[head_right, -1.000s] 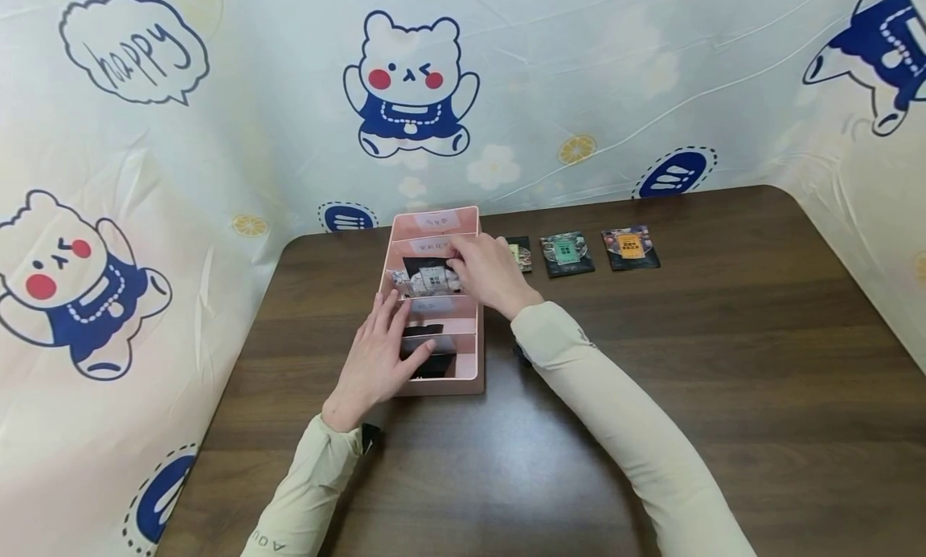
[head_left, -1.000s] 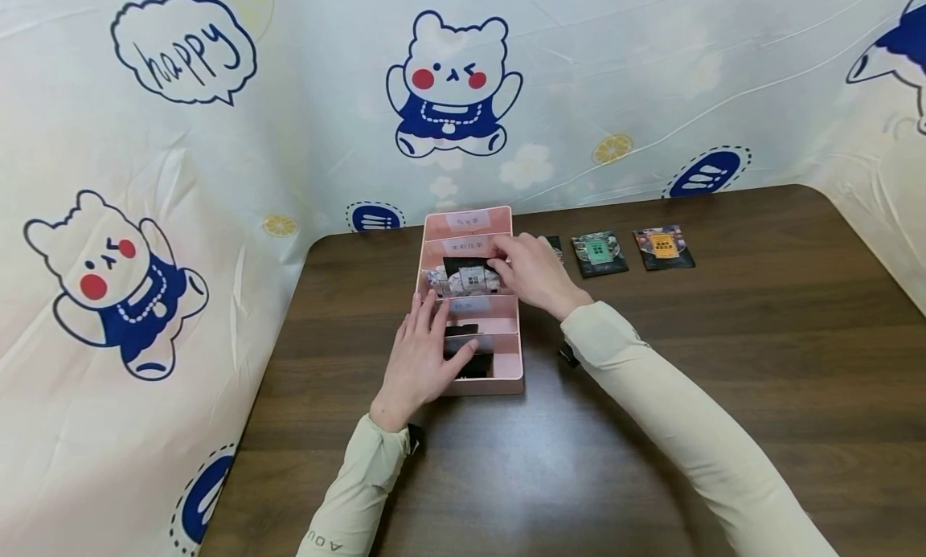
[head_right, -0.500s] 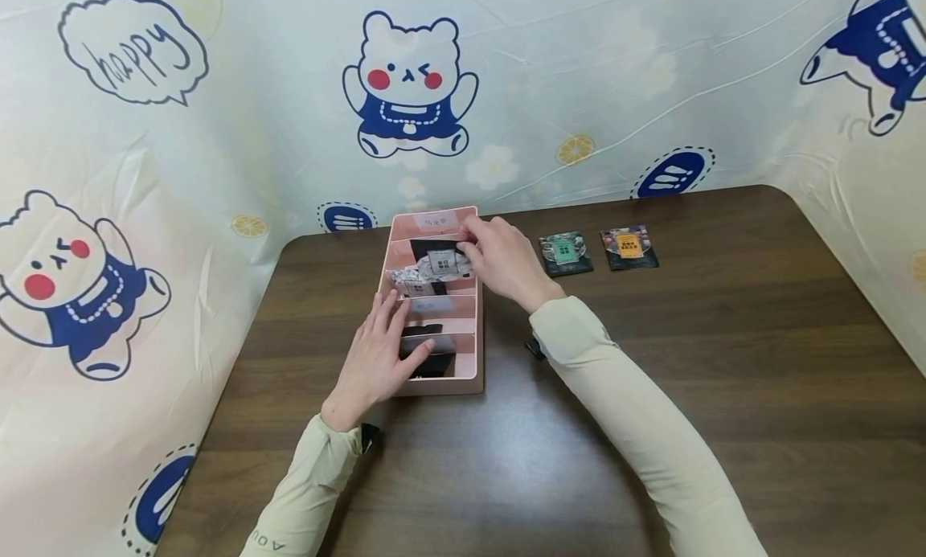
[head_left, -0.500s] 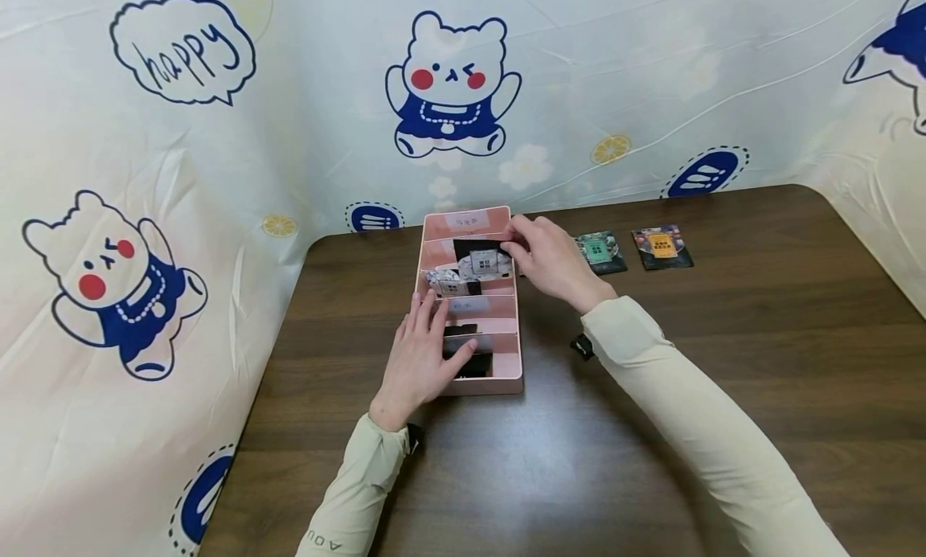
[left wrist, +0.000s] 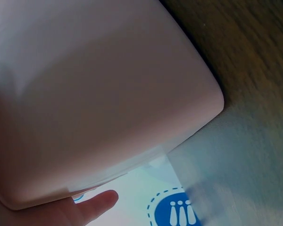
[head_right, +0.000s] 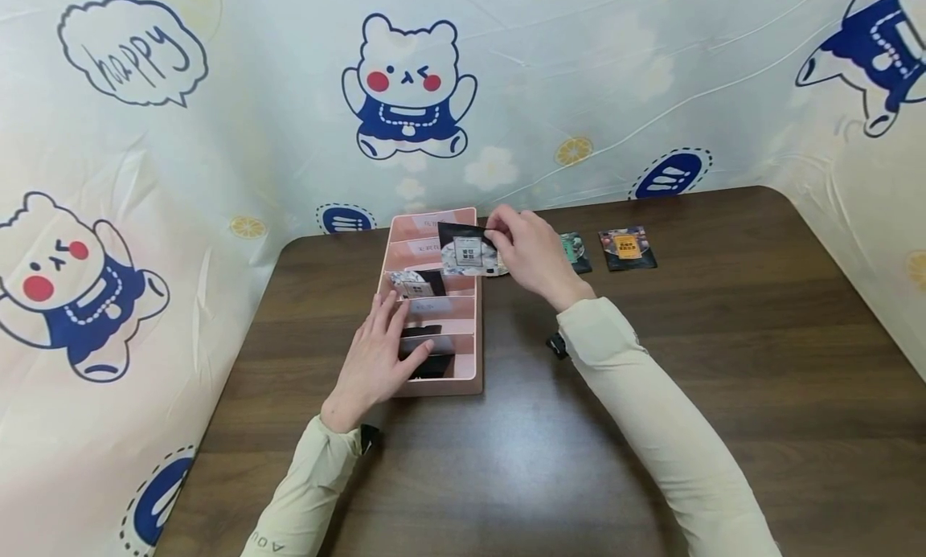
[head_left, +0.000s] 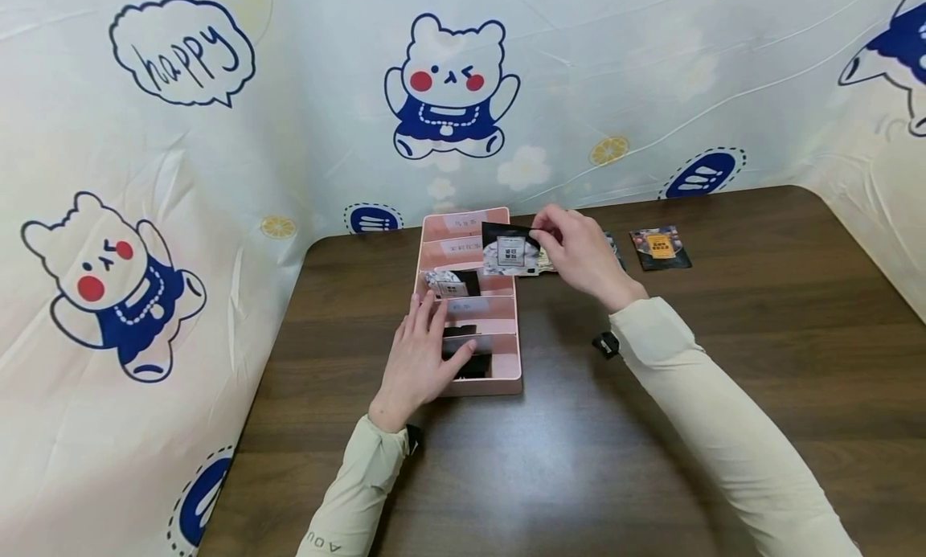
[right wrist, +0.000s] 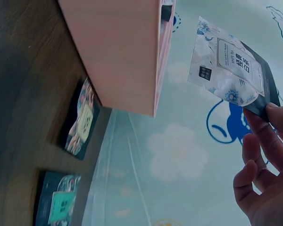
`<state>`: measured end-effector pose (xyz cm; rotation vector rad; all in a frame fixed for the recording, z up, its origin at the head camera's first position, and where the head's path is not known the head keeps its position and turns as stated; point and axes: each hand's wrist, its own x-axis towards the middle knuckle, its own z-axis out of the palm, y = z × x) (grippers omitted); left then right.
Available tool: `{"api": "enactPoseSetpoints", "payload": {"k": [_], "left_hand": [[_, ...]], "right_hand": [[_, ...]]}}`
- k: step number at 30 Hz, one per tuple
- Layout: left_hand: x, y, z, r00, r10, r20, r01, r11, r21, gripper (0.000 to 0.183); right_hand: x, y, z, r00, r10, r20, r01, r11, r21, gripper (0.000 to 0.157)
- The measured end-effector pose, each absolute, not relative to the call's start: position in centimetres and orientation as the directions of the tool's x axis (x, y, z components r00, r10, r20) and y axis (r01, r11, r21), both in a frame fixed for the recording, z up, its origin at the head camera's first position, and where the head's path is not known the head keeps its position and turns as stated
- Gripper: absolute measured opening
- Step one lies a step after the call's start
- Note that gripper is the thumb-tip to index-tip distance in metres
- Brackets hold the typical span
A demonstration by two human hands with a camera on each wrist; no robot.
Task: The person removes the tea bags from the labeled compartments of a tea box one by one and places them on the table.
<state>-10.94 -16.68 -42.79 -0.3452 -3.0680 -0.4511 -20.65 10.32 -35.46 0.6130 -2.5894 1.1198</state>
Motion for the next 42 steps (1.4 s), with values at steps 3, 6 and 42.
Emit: {"api": "enactPoseSetpoints", "payload": {"k": [3,6,42], "left_hand": [[-10.9,-16.7,-42.9,-0.976,0.213,0.05,0.218,0.934,0.284,0.086],[-10.9,-16.8,-42.9,-0.975,0.215,0.051,0.221,0.933,0.285,0.086],[-10.9,-16.7,-42.9,-0.974,0.214,0.08,0.227,0.934,0.274,0.085]], "right_hand": [[-20.5,11.1,-35.6,-0.887,-0.258,0.384,-0.457,0.613,-0.645,0.012],[-20.5,11.9,-36.0,-0.899,-0.223,0.378,-0.431,0.605,-0.669,0.012],[-20.5,13.2,-43.6,-0.966,-0.254,-0.037,-0.16,0.707,-0.689,0.015]]}}
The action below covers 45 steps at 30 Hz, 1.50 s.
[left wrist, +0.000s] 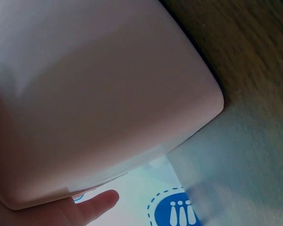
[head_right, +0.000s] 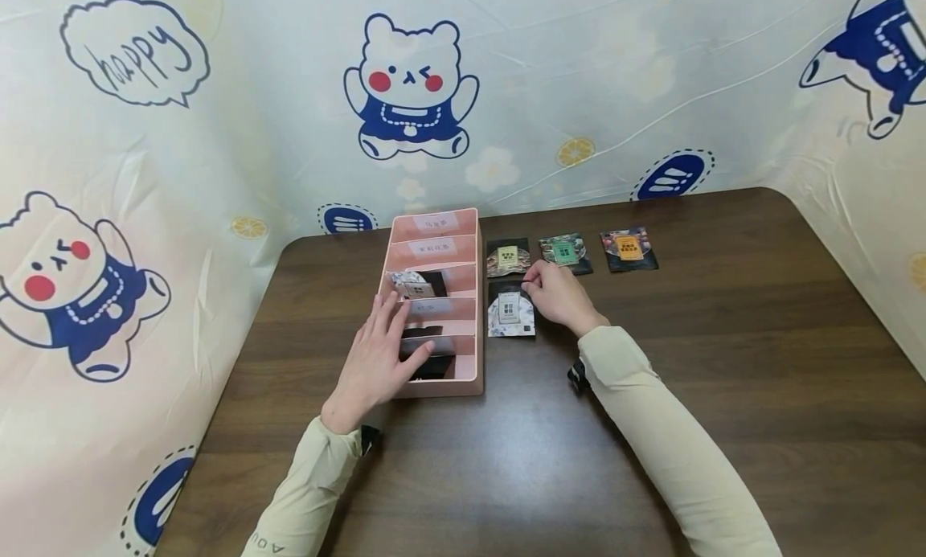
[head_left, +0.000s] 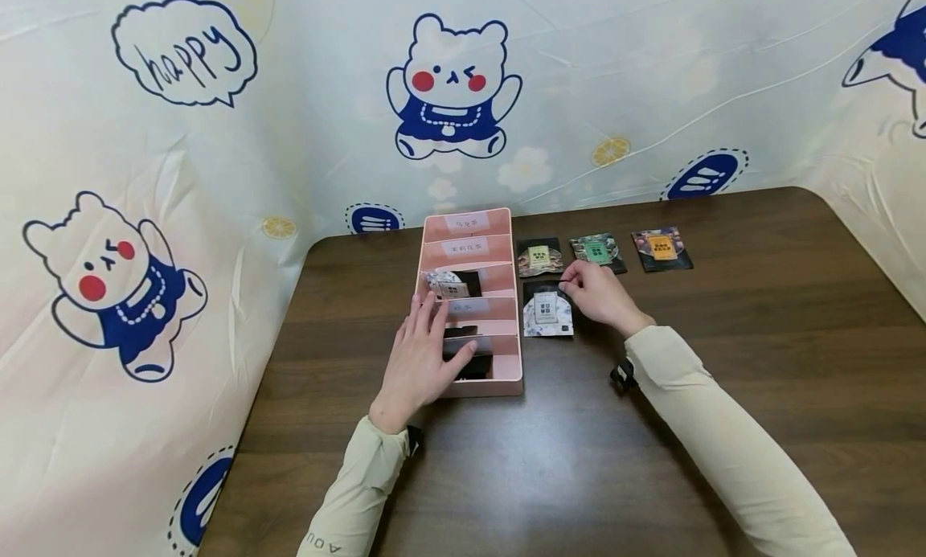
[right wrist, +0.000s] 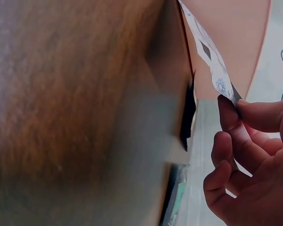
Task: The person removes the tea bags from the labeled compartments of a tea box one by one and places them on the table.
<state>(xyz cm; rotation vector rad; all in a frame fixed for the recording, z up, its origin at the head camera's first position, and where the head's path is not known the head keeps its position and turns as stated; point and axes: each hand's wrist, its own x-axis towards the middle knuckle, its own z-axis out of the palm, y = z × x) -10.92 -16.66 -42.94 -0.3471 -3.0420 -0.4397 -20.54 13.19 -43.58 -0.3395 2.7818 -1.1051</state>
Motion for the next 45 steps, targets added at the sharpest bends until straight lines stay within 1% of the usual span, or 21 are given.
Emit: {"api": "enactPoseSetpoints", "payload": {"k": [10,26,45], "left_hand": [[-10.8,-16.7,-42.9,-0.973,0.213,0.085,0.228,0.937,0.263,0.083],[-10.9,-16.7,-43.0,-0.972,0.218,0.088,0.233,0.937,0.262,0.084],[-10.9,-16.8,-42.9,-0.975,0.211,0.066,0.221,0.94,0.261,0.085]], "right_hand": [[-20.6,12.9,-44.1,-0.962,-0.264,-0.062,-0.152,0.711,-0.686,0.014],[-20.7,13.0,-44.9,-0.965,-0.232,-0.122,-0.119,0.803,-0.584,0.015],[-20.7,12.0,-45.0,-0.965,-0.223,-0.136,-0.123,0.846,-0.519,0.016]]}}
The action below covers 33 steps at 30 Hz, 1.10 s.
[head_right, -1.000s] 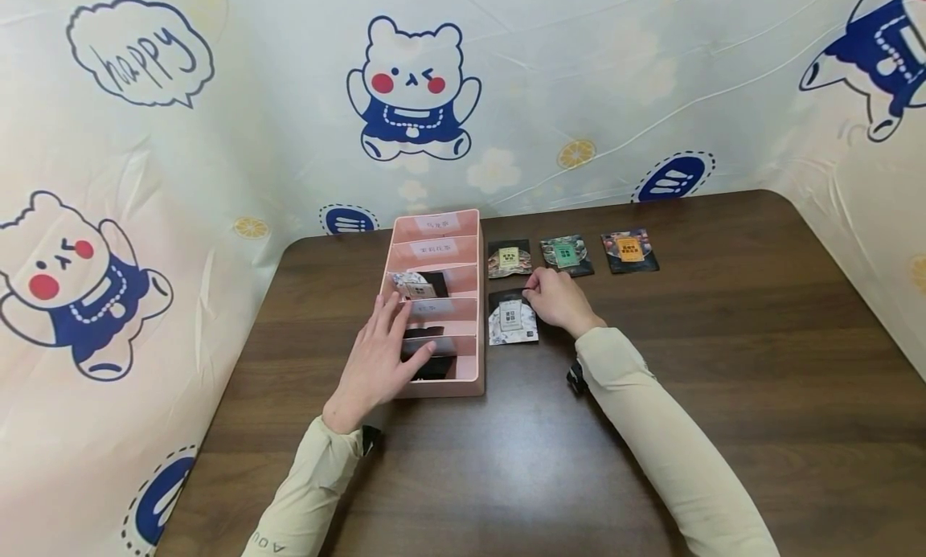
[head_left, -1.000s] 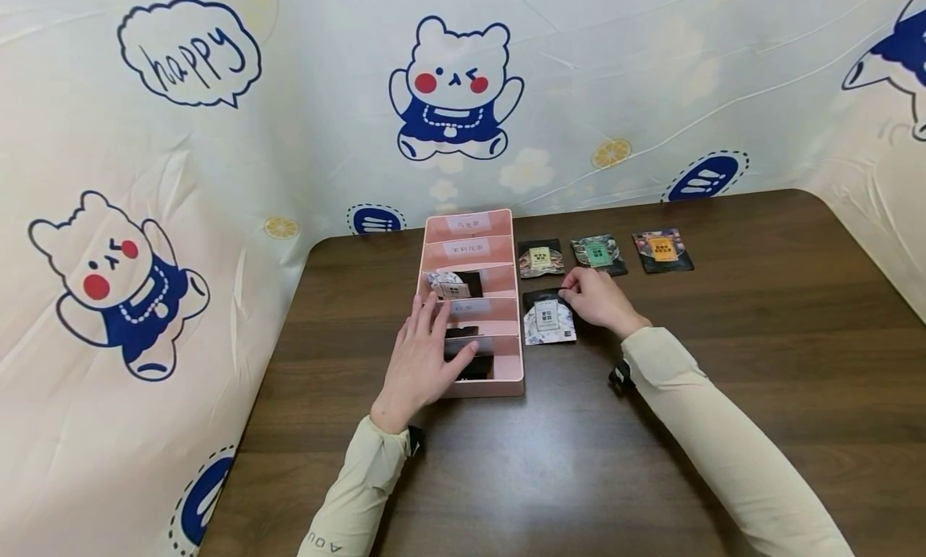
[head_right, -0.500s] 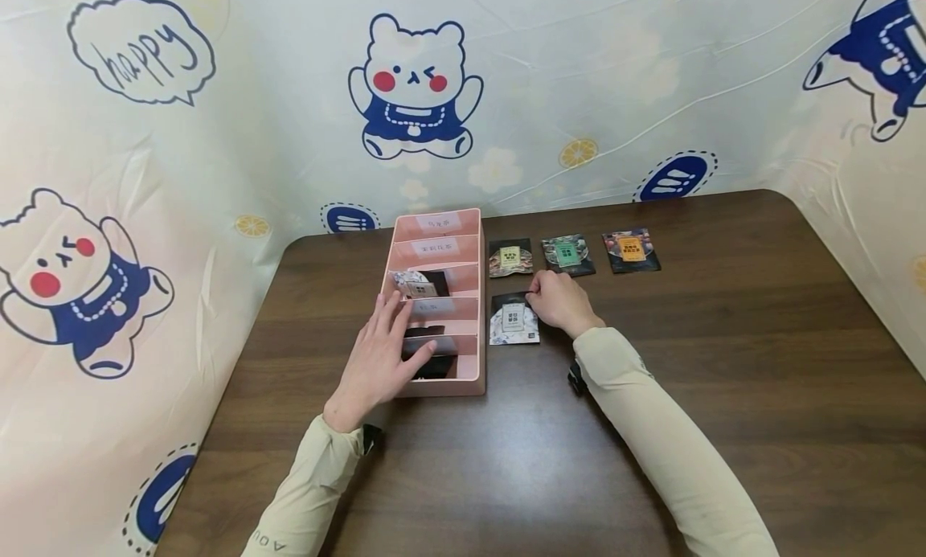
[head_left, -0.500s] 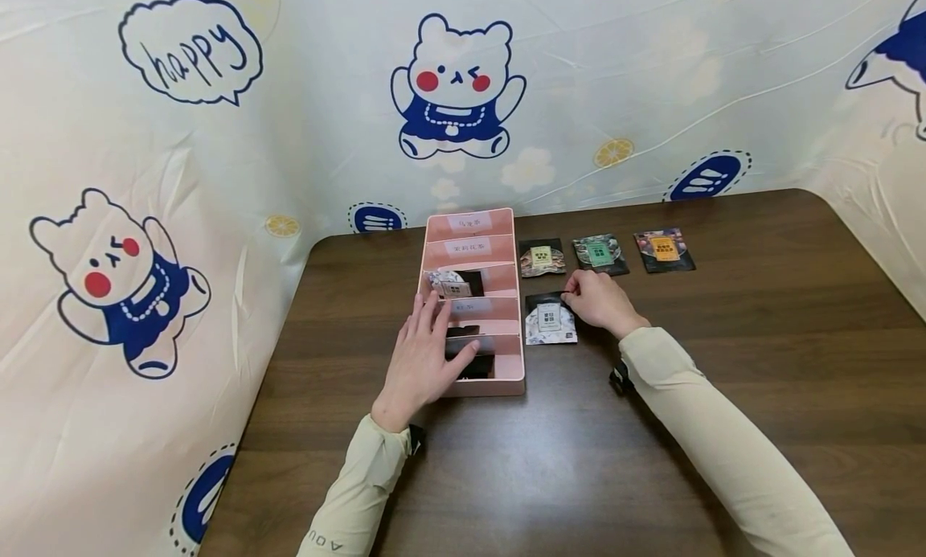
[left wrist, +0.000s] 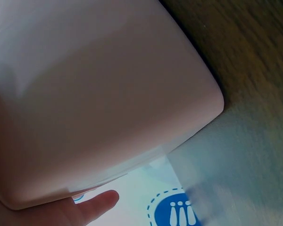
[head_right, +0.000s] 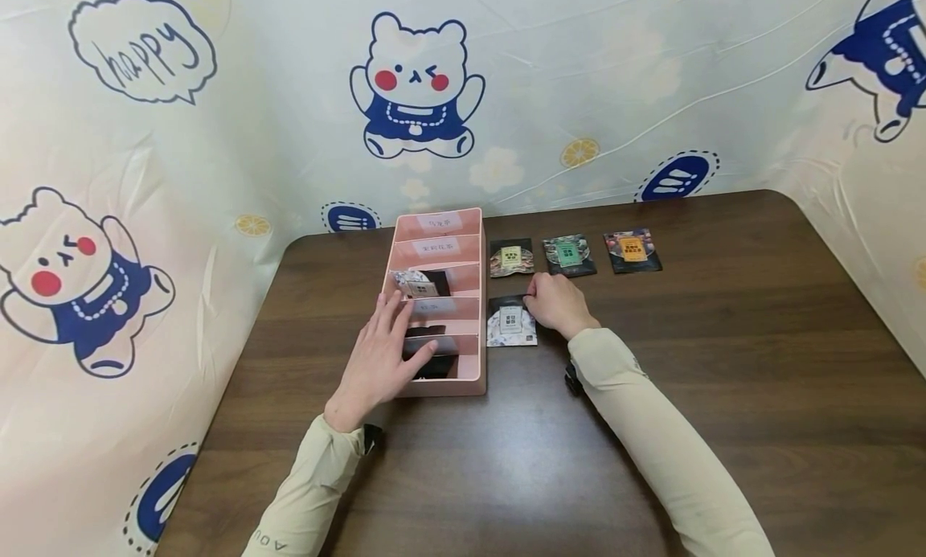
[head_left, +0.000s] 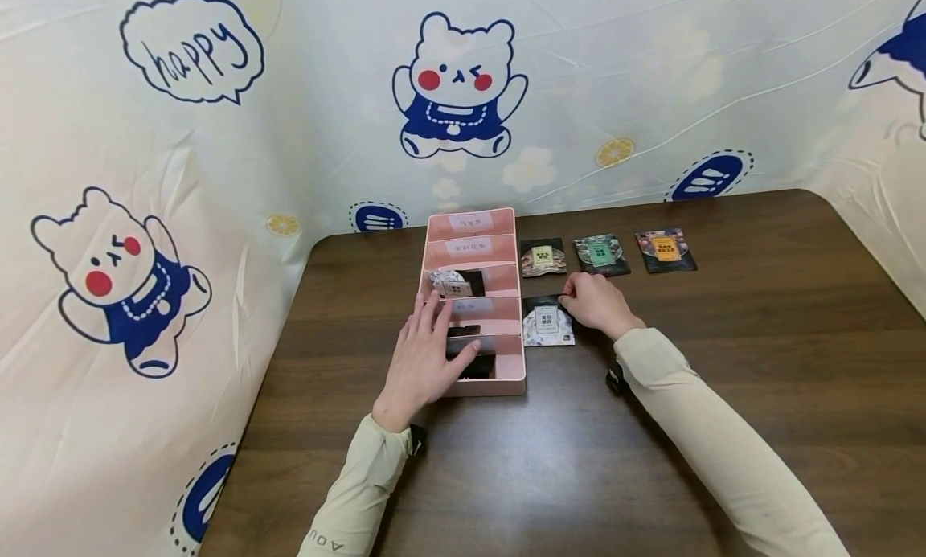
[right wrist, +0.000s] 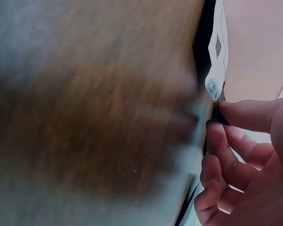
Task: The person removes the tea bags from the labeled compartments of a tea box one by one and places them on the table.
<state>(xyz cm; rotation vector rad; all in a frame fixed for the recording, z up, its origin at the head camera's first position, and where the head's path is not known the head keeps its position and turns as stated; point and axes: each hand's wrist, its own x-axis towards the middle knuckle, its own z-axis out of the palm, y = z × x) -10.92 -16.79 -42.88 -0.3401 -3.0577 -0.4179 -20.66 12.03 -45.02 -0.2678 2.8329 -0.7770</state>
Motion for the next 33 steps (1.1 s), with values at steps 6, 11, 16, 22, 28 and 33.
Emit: {"api": "enactPoseSetpoints", "payload": {"k": [6,11,16,22,28,33], "left_hand": [[-10.9,-16.7,-42.9,-0.976,0.209,0.065,0.219,0.939,0.263,0.084],[-10.9,-16.7,-42.9,-0.976,0.208,0.067,0.218,0.94,0.262,0.085],[-10.9,-16.7,-42.9,-0.975,0.209,0.07,0.22,0.941,0.257,0.085],[-11.0,-16.8,-43.0,-0.972,0.213,0.096,0.231,0.941,0.249,0.083],[-11.0,-16.8,-43.0,-0.971,0.215,0.104,0.235,0.939,0.252,0.083],[-11.0,-16.8,-43.0,-0.972,0.214,0.096,0.232,0.939,0.256,0.084]], "right_hand": [[-20.7,12.0,-45.1,-0.963,-0.229,-0.141,-0.126,0.848,-0.515,0.016],[-20.7,12.1,-45.3,-0.966,-0.226,-0.125,-0.133,0.85,-0.51,0.017],[-20.7,12.4,-45.3,-0.972,-0.212,-0.101,-0.132,0.849,-0.512,0.018],[-20.8,12.8,-45.0,-0.972,-0.223,-0.075,-0.149,0.833,-0.533,0.019],[-21.0,12.3,-44.4,-0.977,-0.211,-0.044,-0.155,0.828,-0.538,0.017],[-21.1,11.0,-43.1,-0.977,-0.199,0.07,-0.203,0.796,-0.57,0.016]]}}
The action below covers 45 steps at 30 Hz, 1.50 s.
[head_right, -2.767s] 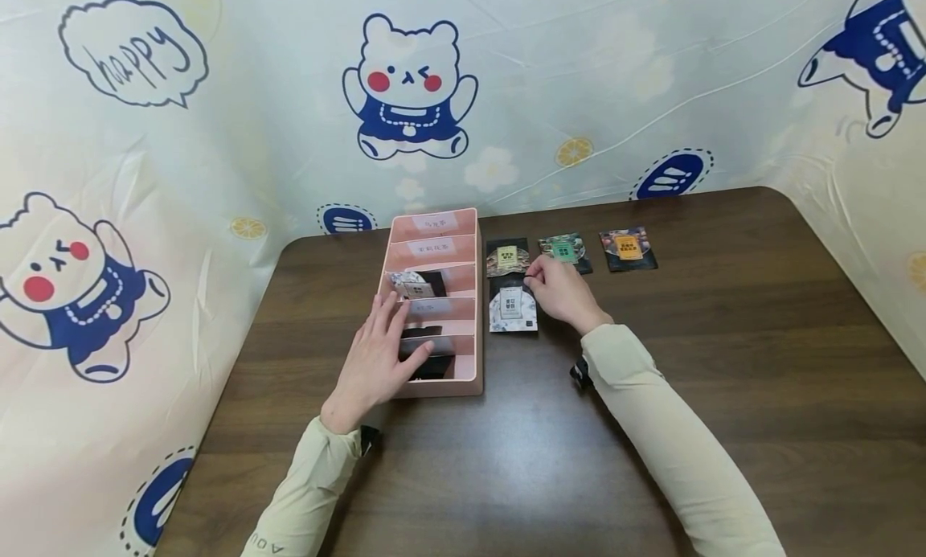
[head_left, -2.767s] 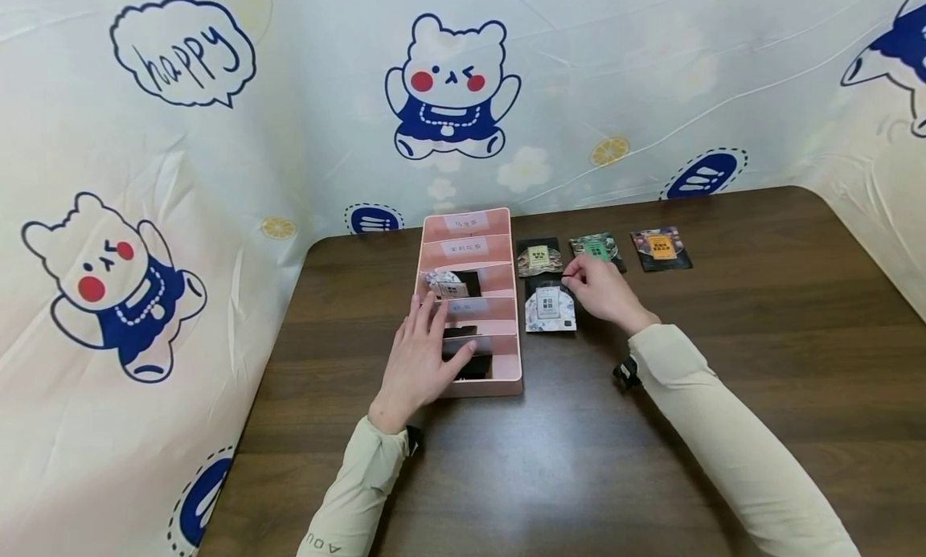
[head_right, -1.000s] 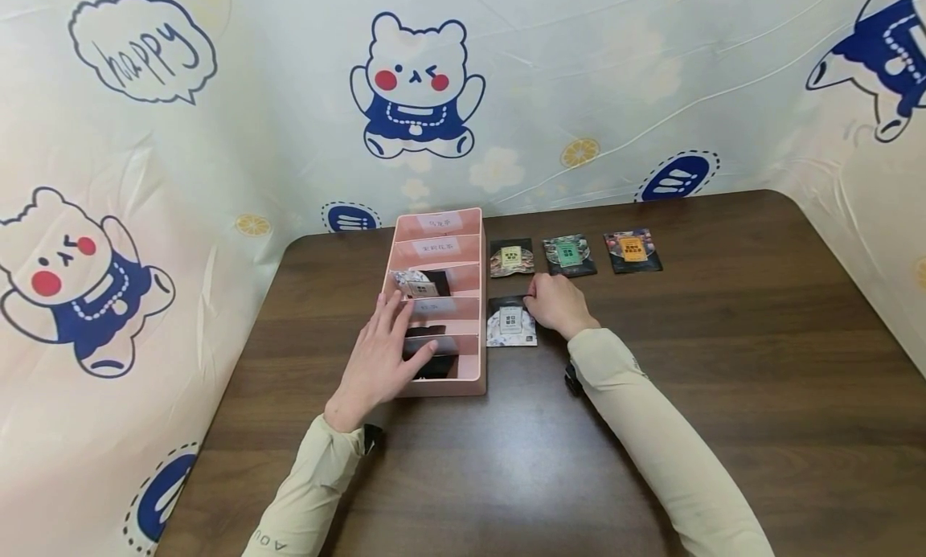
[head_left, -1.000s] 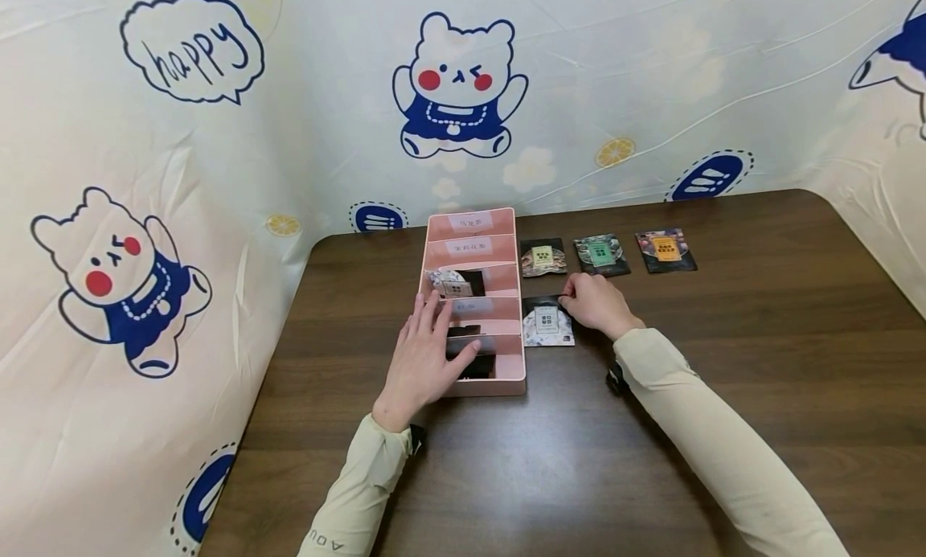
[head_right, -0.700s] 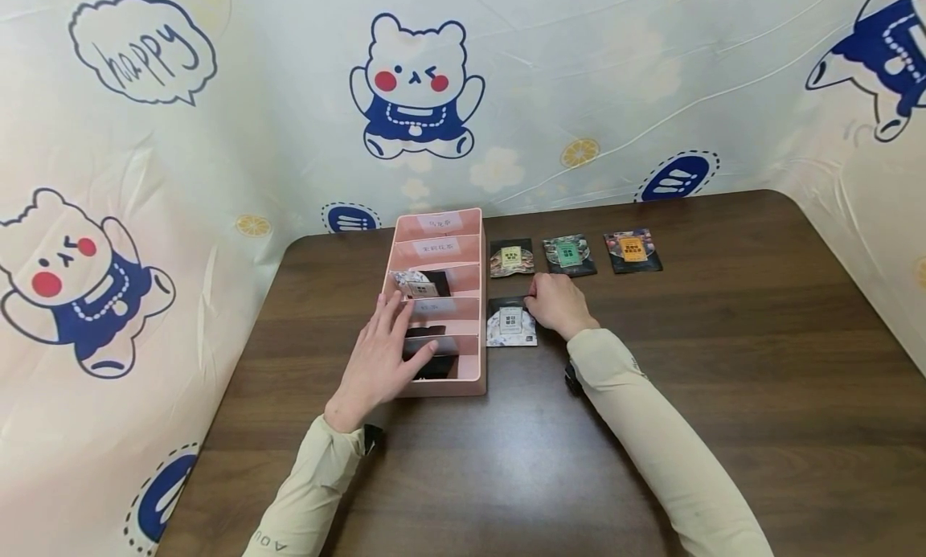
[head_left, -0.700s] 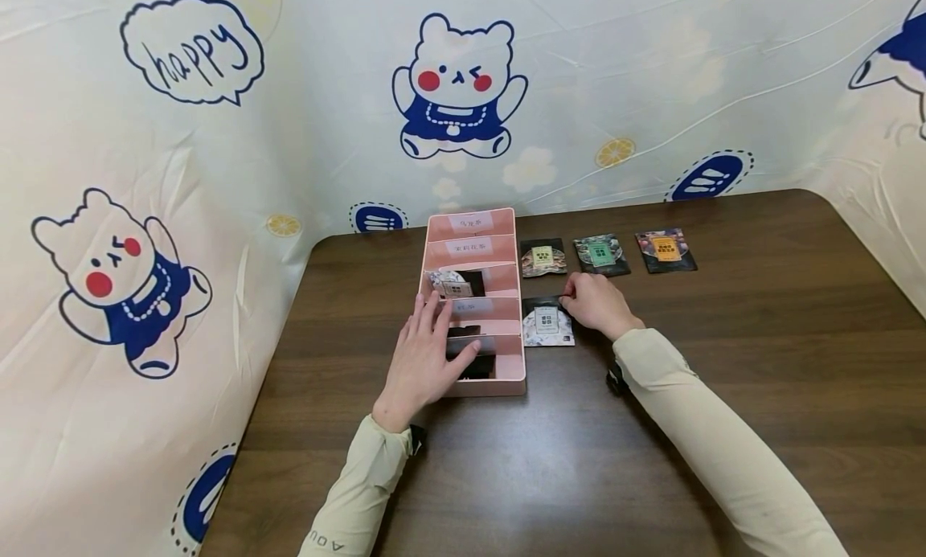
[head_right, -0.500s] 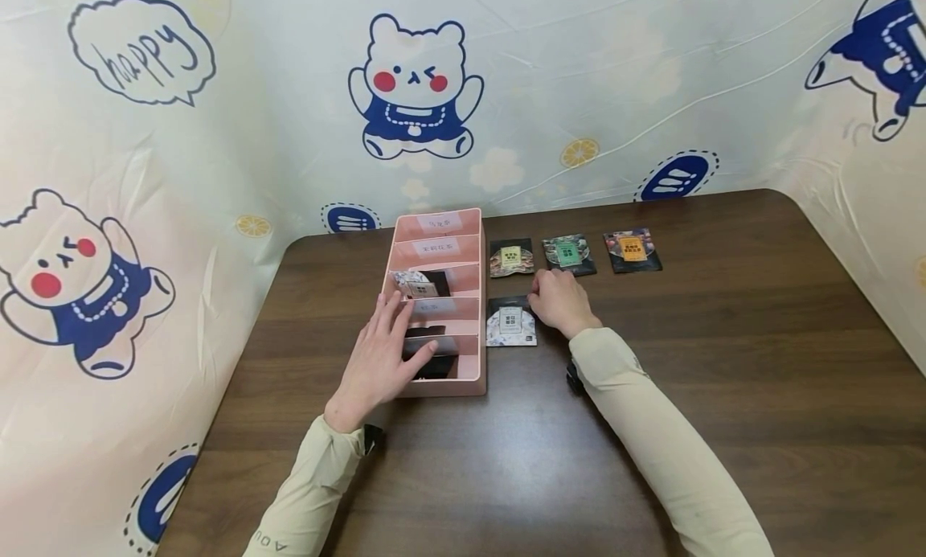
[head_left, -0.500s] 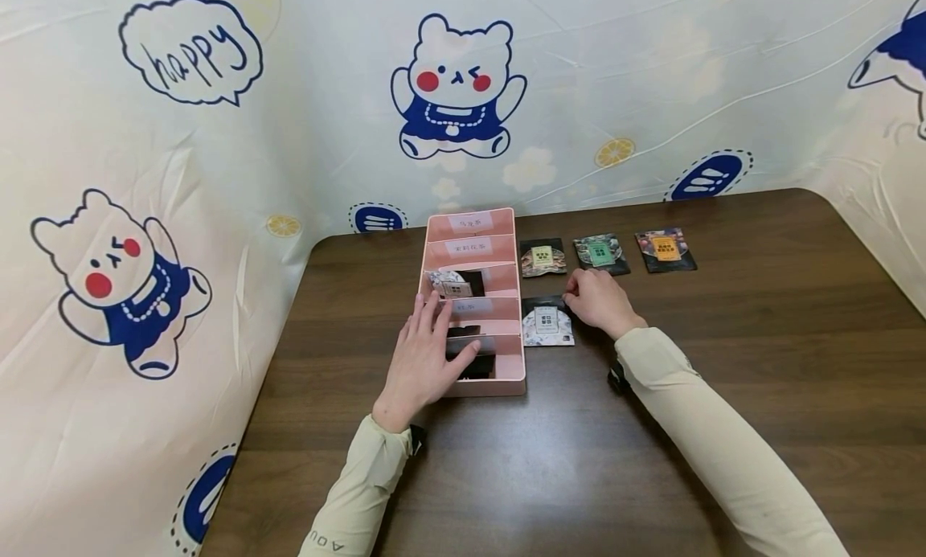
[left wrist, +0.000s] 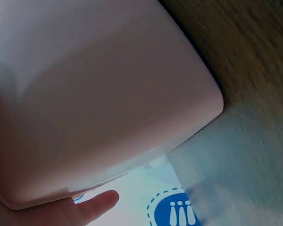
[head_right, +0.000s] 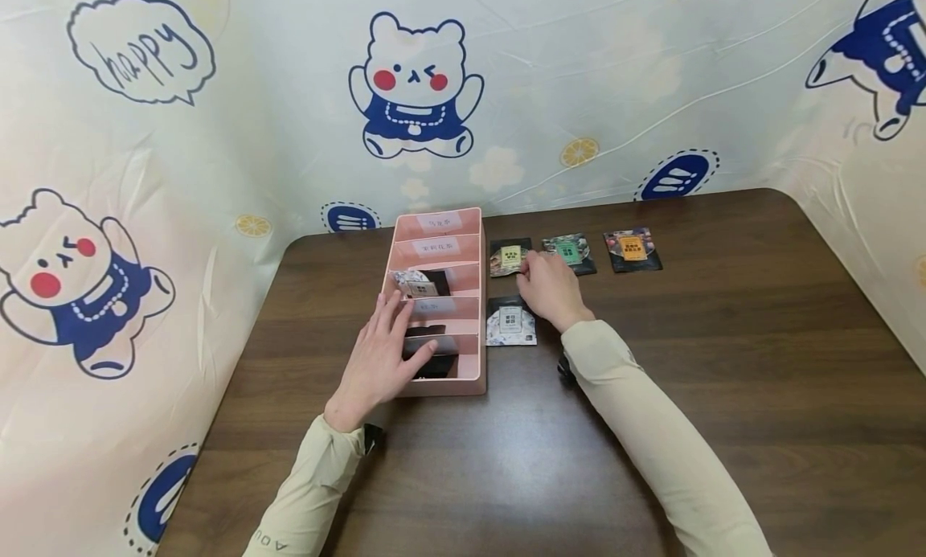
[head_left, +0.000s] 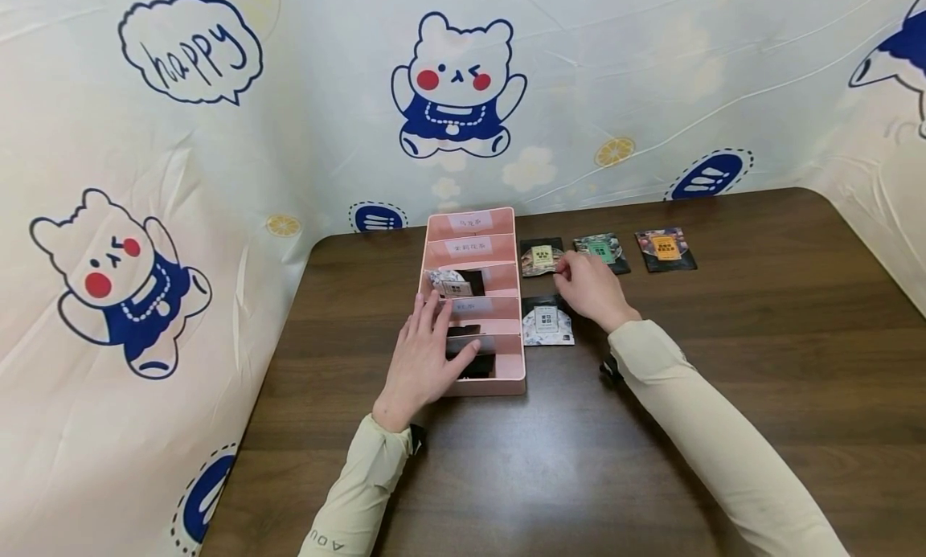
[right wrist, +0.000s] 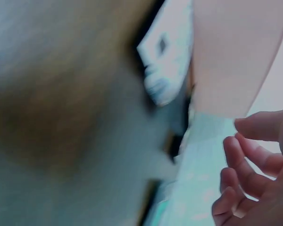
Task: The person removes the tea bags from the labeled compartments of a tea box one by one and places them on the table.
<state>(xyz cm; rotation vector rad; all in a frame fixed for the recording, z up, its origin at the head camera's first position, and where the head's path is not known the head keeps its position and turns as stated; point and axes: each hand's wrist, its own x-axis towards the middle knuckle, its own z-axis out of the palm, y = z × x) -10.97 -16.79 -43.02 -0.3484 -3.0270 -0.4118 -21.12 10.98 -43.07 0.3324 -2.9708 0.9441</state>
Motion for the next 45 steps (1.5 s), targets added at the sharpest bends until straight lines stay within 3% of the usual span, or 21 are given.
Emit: {"api": "enactPoseSetpoints", "payload": {"k": [6,11,24,31,38,45], "left_hand": [[-11.0,-16.9,-43.0,-0.972,0.214,0.092,0.231,0.938,0.257,0.084],[-10.9,-16.9,-42.9,-0.974,0.211,0.08,0.224,0.941,0.254,0.084],[-11.0,-16.7,-42.8,-0.973,0.216,0.079,0.229,0.94,0.251,0.083],[-11.1,-16.7,-42.8,-0.974,0.211,0.084,0.226,0.943,0.244,0.083],[-11.0,-16.7,-42.8,-0.974,0.214,0.072,0.225,0.938,0.263,0.083],[-10.9,-16.7,-42.7,-0.976,0.206,0.064,0.216,0.941,0.262,0.082]], "right_hand": [[-21.3,8.4,-41.1,-0.935,-0.254,0.249,-0.355,0.716,-0.601,0.015],[-21.4,5.6,-40.0,-0.904,-0.317,0.286,-0.426,0.709,-0.562,0.012],[-21.0,1.2,-39.3,-0.886,-0.425,0.184,-0.463,0.798,-0.385,0.015],[-21.1,0.4,-39.6,-0.895,-0.416,0.163,-0.446,0.819,-0.361,0.019],[-21.3,0.1,-39.9,-0.901,-0.412,0.139,-0.434,0.835,-0.338,0.009],[-21.1,-0.5,-40.1,-0.885,-0.44,0.151,-0.464,0.826,-0.318,0.011]]}}
